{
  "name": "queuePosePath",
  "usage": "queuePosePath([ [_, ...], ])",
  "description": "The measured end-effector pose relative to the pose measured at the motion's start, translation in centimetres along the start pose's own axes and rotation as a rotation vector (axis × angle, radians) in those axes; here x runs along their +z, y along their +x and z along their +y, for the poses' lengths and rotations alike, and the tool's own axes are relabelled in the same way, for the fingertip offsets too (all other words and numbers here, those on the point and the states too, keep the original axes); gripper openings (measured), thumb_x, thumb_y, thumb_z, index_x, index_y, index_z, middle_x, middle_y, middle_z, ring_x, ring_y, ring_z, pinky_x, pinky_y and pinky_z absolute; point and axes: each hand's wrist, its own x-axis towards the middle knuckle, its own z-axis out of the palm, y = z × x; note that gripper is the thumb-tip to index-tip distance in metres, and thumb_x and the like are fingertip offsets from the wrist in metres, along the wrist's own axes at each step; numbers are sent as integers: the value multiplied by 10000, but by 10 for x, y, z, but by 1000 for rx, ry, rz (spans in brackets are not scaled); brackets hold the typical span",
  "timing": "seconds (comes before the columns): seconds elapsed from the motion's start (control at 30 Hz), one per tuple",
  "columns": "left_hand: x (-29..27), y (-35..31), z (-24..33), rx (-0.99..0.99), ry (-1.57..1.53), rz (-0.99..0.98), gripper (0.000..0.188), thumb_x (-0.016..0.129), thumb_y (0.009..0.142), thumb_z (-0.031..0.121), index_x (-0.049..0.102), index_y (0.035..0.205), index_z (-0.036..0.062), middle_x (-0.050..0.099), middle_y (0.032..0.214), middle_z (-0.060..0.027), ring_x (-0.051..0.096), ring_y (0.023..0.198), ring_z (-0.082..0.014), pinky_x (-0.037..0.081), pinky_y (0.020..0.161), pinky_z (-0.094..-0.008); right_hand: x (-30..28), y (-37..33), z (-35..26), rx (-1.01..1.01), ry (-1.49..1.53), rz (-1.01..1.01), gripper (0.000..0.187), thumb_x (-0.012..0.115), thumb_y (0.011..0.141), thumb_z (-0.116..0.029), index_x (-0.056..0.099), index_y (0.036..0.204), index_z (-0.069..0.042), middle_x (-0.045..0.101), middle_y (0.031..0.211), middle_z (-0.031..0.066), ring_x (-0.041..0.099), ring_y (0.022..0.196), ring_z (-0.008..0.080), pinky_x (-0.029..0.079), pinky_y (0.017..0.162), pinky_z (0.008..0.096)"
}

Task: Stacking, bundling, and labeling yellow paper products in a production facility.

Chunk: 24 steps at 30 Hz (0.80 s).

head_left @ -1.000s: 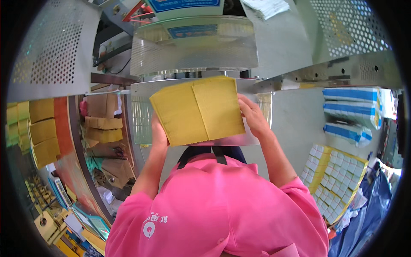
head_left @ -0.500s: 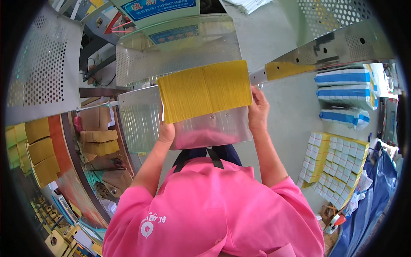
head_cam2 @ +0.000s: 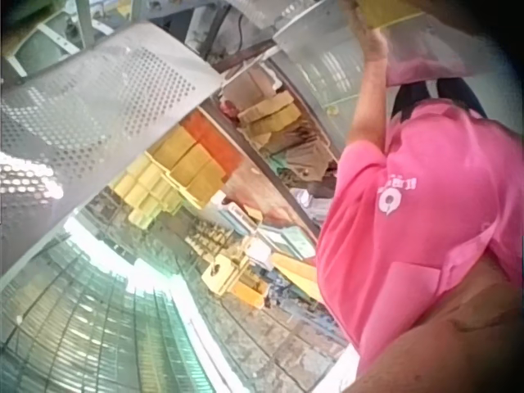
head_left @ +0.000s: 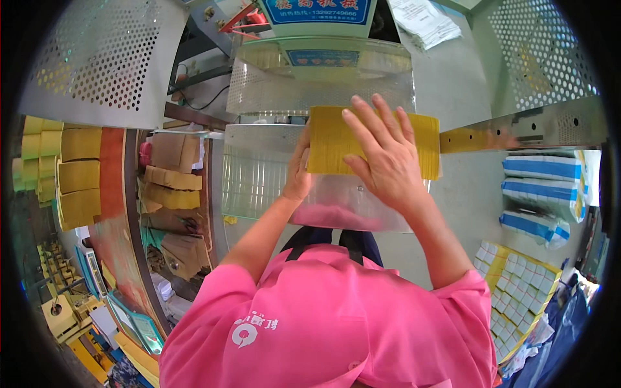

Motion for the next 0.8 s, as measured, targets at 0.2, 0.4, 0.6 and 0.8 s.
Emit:
queuePosePath([
  [0.2, -51, 2, -9, 204, 484, -144, 574, 360, 1018, 311, 272, 1482, -15, 249, 1560, -151, 208, 1451, -276, 162, 1170, -368, 20, 1, 8, 4, -124, -133, 583, 617, 861, -343, 469, 1382, -124, 409, 1466, 63, 326, 1388, 285, 202, 1142, 507],
  [0.4, -15, -1, -8, 65, 233, -131, 526, 390, 1019, 261, 288, 1479, 28, 310, 1513, -115, 304, 1385, -243, 277, 1111, -373, 42, 9, 6, -46, -17, -166, 514, 678, 807, -276, 531, 1269, -106, 445, 1425, 83, 354, 1369, 287, 248, 1111, 517],
  [0.6, -43, -10, -28, 45, -25, -55, 448, 416, 1026, 238, 354, 1430, 56, 477, 1365, -78, 482, 1232, -190, 429, 1012, -362, 5, -98, 28, 364, 484, 447, 368, 541, 815, 46, 551, 1177, -21, 556, 1247, 137, 536, 1160, 245, 402, 1004, 364],
  [0.8, -56, -1, -34, 25, 446, -64, 512, 360, 1025, 319, 348, 1426, 2, 443, 1398, -98, 424, 1273, -189, 352, 1048, -325, 45, -163, 81, 959, 921, 442, 403, 527, 861, 24, 491, 1262, 2, 558, 1139, 61, 532, 1064, 159, 415, 942, 295],
])
